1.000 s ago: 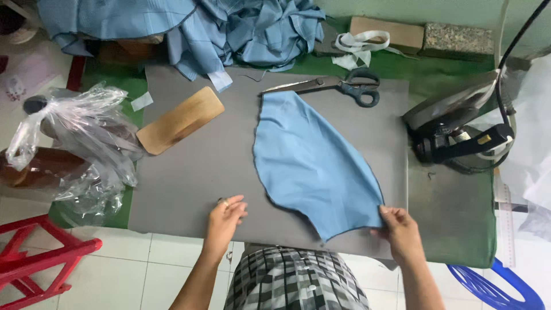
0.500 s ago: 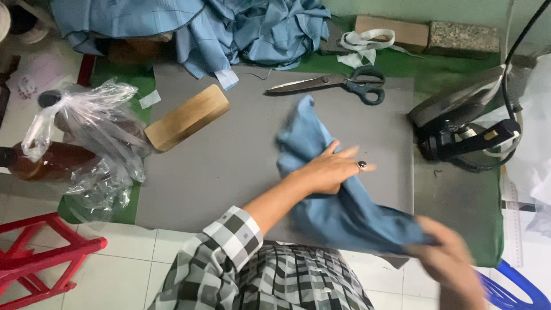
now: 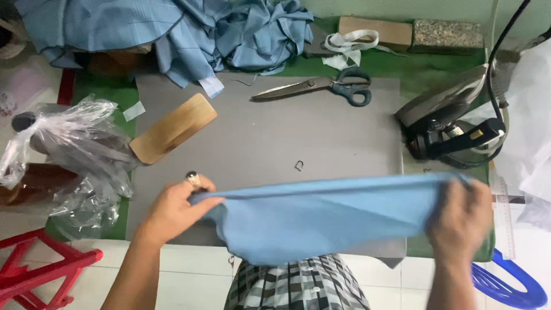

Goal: The person irons a light blue piece of fabric on a gray work surface. They use a steam iron and a wooden pressing block to smooth the material, folding and unfolding the fabric to press different sections.

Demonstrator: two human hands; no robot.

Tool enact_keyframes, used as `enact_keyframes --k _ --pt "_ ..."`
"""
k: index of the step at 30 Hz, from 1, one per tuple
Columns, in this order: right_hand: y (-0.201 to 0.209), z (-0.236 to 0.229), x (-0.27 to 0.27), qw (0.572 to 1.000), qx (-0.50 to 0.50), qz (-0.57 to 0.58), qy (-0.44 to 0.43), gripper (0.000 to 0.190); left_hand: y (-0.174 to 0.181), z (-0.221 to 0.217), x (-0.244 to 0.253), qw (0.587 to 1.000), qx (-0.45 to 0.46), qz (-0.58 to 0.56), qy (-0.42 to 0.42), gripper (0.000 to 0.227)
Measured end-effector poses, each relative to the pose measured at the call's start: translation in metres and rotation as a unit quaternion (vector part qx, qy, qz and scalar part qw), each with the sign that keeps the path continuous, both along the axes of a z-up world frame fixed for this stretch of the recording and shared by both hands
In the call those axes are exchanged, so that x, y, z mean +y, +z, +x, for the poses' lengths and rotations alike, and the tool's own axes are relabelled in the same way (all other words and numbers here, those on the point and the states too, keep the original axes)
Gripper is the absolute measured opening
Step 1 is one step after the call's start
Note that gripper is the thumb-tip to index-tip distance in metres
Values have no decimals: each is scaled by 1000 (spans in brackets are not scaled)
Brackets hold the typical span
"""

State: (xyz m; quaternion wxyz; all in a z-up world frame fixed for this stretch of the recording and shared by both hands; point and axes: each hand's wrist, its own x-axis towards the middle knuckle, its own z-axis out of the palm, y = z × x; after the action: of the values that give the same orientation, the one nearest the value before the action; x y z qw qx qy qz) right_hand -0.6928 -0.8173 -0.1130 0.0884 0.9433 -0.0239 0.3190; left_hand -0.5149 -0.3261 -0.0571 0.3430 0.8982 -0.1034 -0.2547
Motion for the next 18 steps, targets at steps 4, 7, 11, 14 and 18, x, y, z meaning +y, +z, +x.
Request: enact_keyframes --k 4,7,11,14,18 --pt "6 63 50 811 279 481 -180 34 -1 4 5 994 102 30 -5 20" --pt "-18 58 61 719 497 481 -71 21 -24 -8 16 980 156 101 -73 24" --pt "-76 30 75 651 576 487 -86 23 -79 -7 -17 982 95 133 -94 34" --pt "-97 29 67 682 425 552 -222 36 -186 6 -109 976 -190 -105 -15 10" --pt "-78 30 55 734 316 565 -205 29 -241 13 -187 978 -206 7 -43 44"
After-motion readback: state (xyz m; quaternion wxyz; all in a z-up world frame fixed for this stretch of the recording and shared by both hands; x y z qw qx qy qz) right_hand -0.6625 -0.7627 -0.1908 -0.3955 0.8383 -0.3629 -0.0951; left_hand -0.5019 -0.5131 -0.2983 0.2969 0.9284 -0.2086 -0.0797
